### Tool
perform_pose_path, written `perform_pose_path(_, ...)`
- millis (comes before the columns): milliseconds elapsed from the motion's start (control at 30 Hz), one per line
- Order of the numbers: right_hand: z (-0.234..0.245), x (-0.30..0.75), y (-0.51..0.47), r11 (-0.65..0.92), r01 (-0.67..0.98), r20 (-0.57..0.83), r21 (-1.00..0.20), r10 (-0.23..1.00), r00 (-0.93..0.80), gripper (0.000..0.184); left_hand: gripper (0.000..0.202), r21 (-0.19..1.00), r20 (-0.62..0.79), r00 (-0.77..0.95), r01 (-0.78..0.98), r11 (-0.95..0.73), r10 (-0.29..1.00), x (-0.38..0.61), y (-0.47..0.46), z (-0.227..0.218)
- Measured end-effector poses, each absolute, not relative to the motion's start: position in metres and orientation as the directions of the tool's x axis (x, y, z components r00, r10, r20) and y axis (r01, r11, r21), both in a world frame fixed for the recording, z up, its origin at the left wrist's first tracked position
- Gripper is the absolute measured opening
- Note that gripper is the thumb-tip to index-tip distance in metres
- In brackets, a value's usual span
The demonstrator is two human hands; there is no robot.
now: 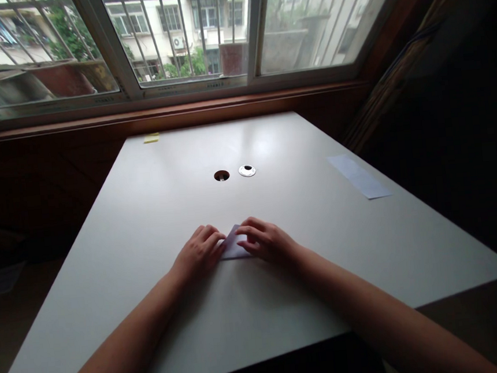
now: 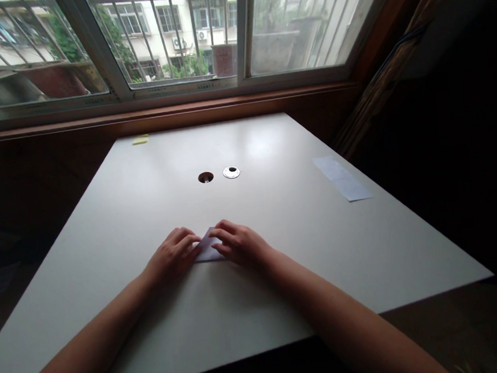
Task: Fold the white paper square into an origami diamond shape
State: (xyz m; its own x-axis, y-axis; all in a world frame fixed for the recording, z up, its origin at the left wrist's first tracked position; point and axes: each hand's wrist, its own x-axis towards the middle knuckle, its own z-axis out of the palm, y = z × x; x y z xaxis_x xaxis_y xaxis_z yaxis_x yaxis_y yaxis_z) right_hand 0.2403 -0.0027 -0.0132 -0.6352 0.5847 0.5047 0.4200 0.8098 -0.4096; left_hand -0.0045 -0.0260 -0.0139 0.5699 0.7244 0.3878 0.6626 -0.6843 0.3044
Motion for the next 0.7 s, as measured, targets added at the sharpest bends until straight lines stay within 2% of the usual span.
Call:
perform_pose_path(133, -0.0173, 0.2397, 0.0001, 0.726, 0.511, 0.417, -0.460, 0.685, -0.597, 0.047, 0.016, 0.262, 0.385, 0.610, 0.648, -0.716, 0.693, -0.0062, -0.0238, -0.0156)
perform_pose_path(167, -0.0182, 0.2393, 0.0010, 0.725, 0.521, 0.403, -0.451, 0.686, -0.606, 0.046, 0.017, 0.260, 0.384, 0.612, 0.647, -0.717, 0.692, -0.0069, -0.0233, -0.0163)
perform_pose_path(300, -0.0194, 0.2385, 0.0028, 0.766, 0.497, 0.400, -0.408, 0.639, -0.657, 0.020, 0.016, 0.282, 0.375, 0.598, 0.653, -0.702, 0.708, -0.0097, -0.0224, -0.0177)
perform_pose_path(367, -0.0186, 0.2388, 0.0022, 0.771, 0.500, 0.401, -0.394, 0.634, -0.662, 0.012, 0.014, 0.306, 0.367, 0.584, 0.659, -0.687, 0.724, -0.0109, -0.0232, -0.0166)
perform_pose_path(500, -0.0163, 0.2392, -0.0004, 0.771, 0.537, 0.384, -0.343, 0.637, -0.669, 0.014, 0.013, 0.324, 0.370, 0.563, 0.667, -0.671, 0.739, -0.0111, -0.0260, -0.0143)
perform_pose_path(600, -0.0158, 0.2380, -0.0021, 0.784, 0.561, 0.375, -0.266, 0.620, -0.689, 0.018, 0.013, 0.299, 0.377, 0.566, 0.674, -0.675, 0.733, -0.0092, -0.0262, -0.0148)
perform_pose_path(700, -0.0161, 0.2367, -0.0037, 0.799, 0.574, 0.376, -0.177, 0.594, -0.711, 0.015, 0.012, 0.281, 0.381, 0.562, 0.686, -0.671, 0.734, -0.0093, -0.0248, -0.0145)
